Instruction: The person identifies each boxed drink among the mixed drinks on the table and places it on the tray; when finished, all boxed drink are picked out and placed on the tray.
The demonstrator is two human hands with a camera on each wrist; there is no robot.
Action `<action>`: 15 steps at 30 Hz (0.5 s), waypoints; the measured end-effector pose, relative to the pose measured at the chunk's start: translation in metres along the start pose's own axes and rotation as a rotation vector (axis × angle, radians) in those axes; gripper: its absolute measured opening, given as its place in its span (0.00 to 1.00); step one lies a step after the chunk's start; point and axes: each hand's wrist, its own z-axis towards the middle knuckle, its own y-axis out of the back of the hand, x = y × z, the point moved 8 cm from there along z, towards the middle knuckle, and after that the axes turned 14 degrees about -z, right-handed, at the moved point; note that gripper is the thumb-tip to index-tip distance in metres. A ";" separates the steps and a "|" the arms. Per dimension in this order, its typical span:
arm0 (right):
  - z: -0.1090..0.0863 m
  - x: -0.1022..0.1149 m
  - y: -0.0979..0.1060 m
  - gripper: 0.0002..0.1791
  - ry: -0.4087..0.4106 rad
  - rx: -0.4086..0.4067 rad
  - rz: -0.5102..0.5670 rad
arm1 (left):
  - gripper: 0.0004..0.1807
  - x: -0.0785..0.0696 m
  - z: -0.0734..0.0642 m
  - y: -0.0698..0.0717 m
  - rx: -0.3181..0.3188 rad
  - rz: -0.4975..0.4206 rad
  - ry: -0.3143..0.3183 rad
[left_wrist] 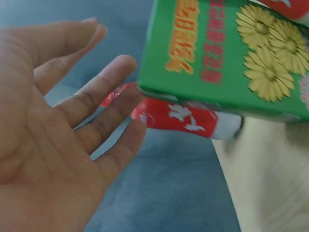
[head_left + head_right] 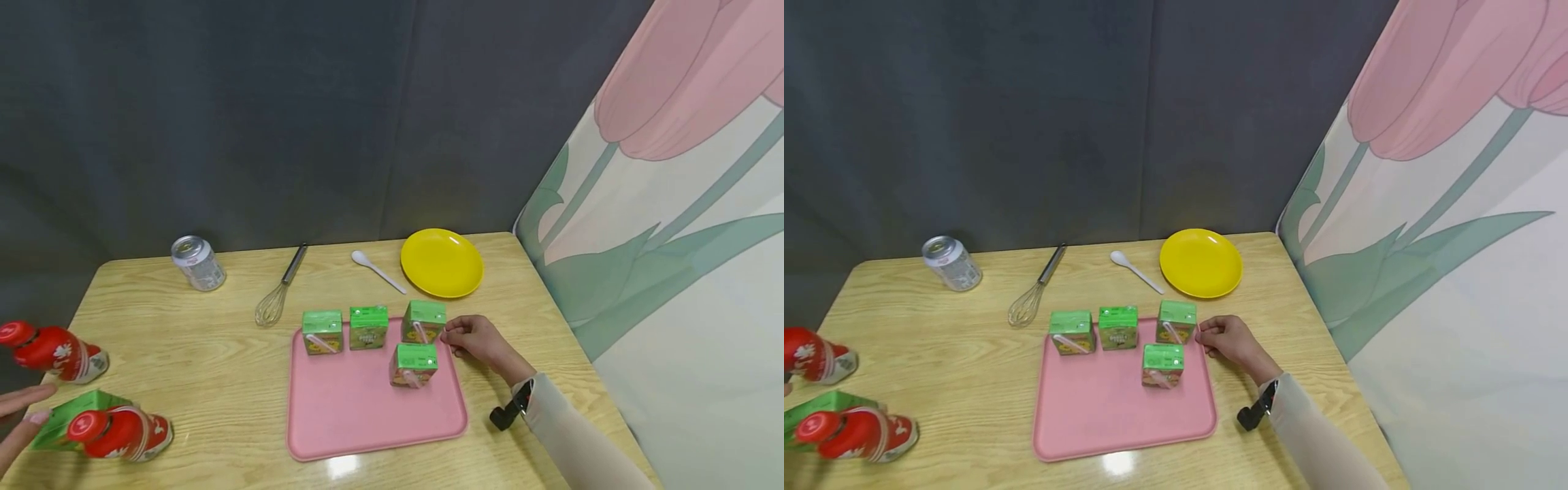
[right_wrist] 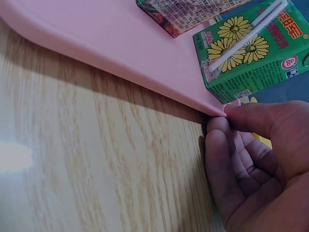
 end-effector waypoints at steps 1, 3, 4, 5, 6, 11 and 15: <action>-0.001 0.002 0.000 0.16 -0.001 0.002 -0.002 | 0.28 0.004 -0.002 -0.001 0.021 0.004 0.008; -0.004 0.008 0.000 0.15 -0.009 0.007 -0.005 | 0.29 0.013 -0.006 -0.004 0.067 0.019 0.005; -0.006 0.011 0.000 0.15 -0.013 0.009 -0.007 | 0.30 0.018 -0.007 -0.007 0.093 0.038 0.015; -0.008 0.014 0.001 0.15 -0.016 0.008 -0.010 | 0.31 0.021 -0.008 -0.009 0.120 0.035 0.009; -0.010 0.016 0.001 0.14 -0.017 0.009 -0.012 | 0.27 0.023 -0.009 -0.011 0.150 0.007 0.022; -0.008 0.013 0.000 0.15 -0.006 0.008 -0.005 | 0.28 0.023 -0.014 -0.020 0.228 -0.096 0.005; -0.002 0.002 0.000 0.16 -0.002 -0.010 -0.009 | 0.33 0.015 -0.015 -0.025 0.262 -0.134 -0.030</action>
